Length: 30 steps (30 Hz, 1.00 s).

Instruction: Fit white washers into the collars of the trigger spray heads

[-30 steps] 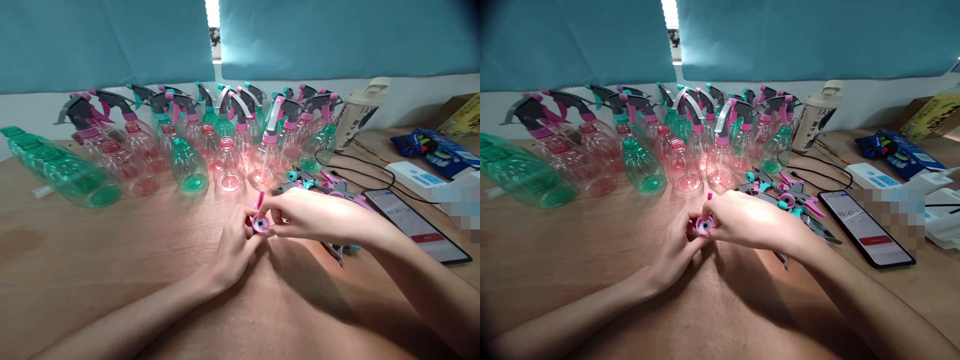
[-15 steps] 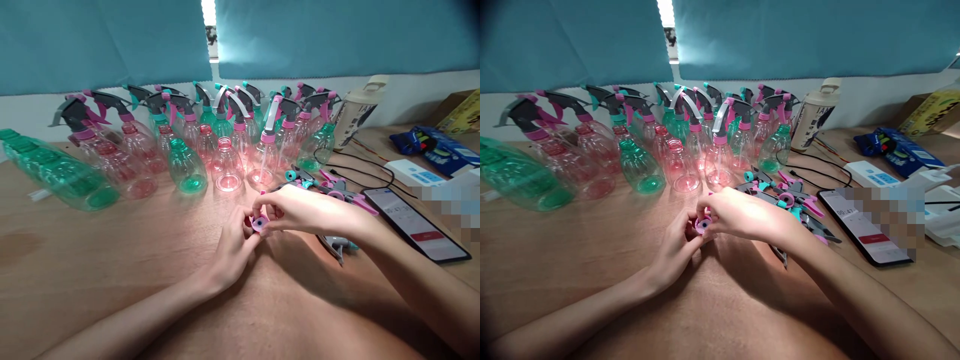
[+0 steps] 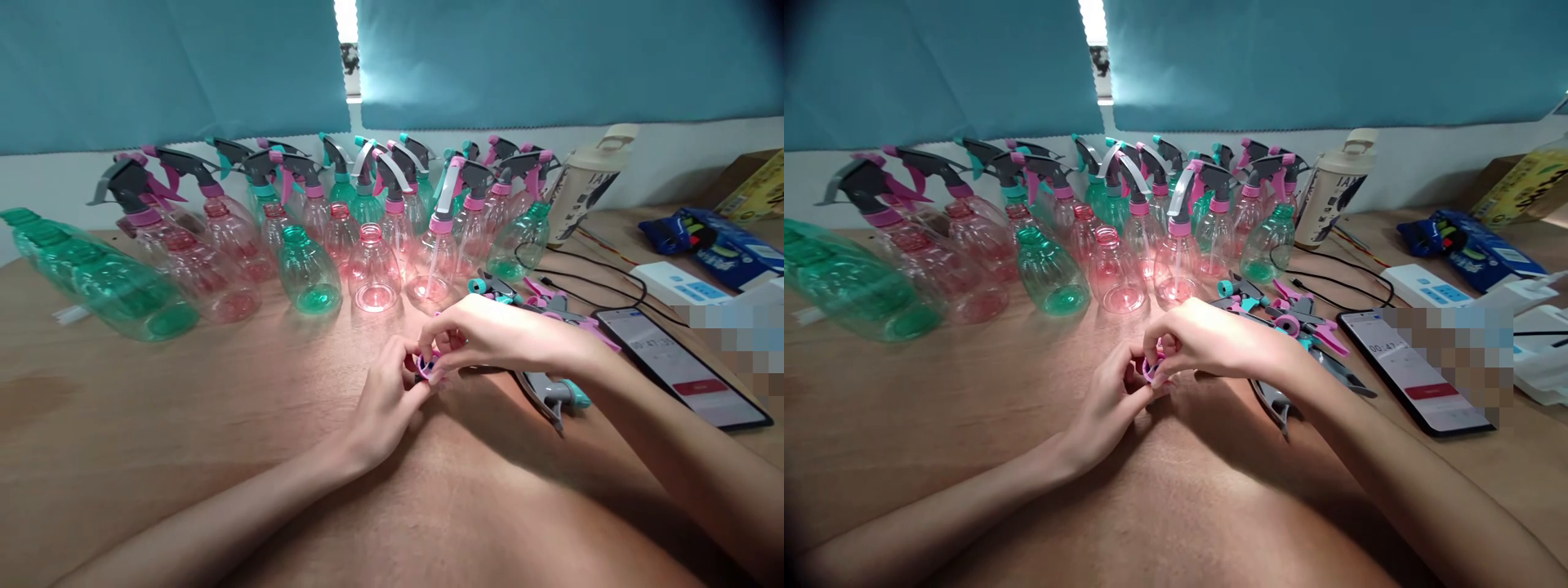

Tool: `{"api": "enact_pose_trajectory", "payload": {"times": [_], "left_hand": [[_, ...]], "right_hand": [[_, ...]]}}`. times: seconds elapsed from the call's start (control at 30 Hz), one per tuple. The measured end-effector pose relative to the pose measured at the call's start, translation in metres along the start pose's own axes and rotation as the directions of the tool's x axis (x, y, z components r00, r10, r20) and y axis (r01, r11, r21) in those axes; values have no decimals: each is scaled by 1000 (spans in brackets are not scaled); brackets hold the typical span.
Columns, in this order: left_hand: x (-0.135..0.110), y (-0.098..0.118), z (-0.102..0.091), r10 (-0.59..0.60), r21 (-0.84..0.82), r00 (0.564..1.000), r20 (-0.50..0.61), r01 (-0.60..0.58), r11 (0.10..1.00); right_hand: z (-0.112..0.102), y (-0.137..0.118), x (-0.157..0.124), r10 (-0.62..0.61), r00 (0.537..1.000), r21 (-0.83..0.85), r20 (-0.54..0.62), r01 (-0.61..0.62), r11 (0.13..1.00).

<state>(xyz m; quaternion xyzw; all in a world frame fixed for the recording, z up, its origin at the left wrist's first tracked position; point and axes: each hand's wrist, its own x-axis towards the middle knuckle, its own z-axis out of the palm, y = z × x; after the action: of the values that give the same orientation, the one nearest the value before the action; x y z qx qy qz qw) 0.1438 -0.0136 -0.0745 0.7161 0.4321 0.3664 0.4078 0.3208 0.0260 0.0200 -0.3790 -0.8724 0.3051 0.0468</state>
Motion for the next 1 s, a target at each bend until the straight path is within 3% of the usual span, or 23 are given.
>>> {"api": "enact_pose_trajectory", "payload": {"times": [0.33, 0.6, 0.7, 0.8, 0.87, 1.0], "left_hand": [[2, 3, 0, -39, -52, 999, 31, 40, 998], [4, 2, 0, -49, -102, 998, 33, 52, 993], [6, 0, -1, -70, -151, 997, -17, 67, 986], [8, 0, -2, -94, -162, 995, -43, 86, 983], [9, 1, -2, -104, -159, 991, -79, 90, 983], [10, 2, -3, -126, -197, 980, -153, 95, 976]], "right_hand": [[-1, 10, 4, -83, 996, 20, 18, 83, 996], [-5, -6, -5, -137, 990, -114, -24, 134, 984], [-17, -13, -18, -174, 965, -112, -196, 154, 982], [-25, -15, -24, -173, 860, -138, -480, 121, 983], [-25, -13, -23, -145, 820, -117, -553, 96, 988], [-17, -6, -13, 42, 886, 167, -462, 40, 985]]}}
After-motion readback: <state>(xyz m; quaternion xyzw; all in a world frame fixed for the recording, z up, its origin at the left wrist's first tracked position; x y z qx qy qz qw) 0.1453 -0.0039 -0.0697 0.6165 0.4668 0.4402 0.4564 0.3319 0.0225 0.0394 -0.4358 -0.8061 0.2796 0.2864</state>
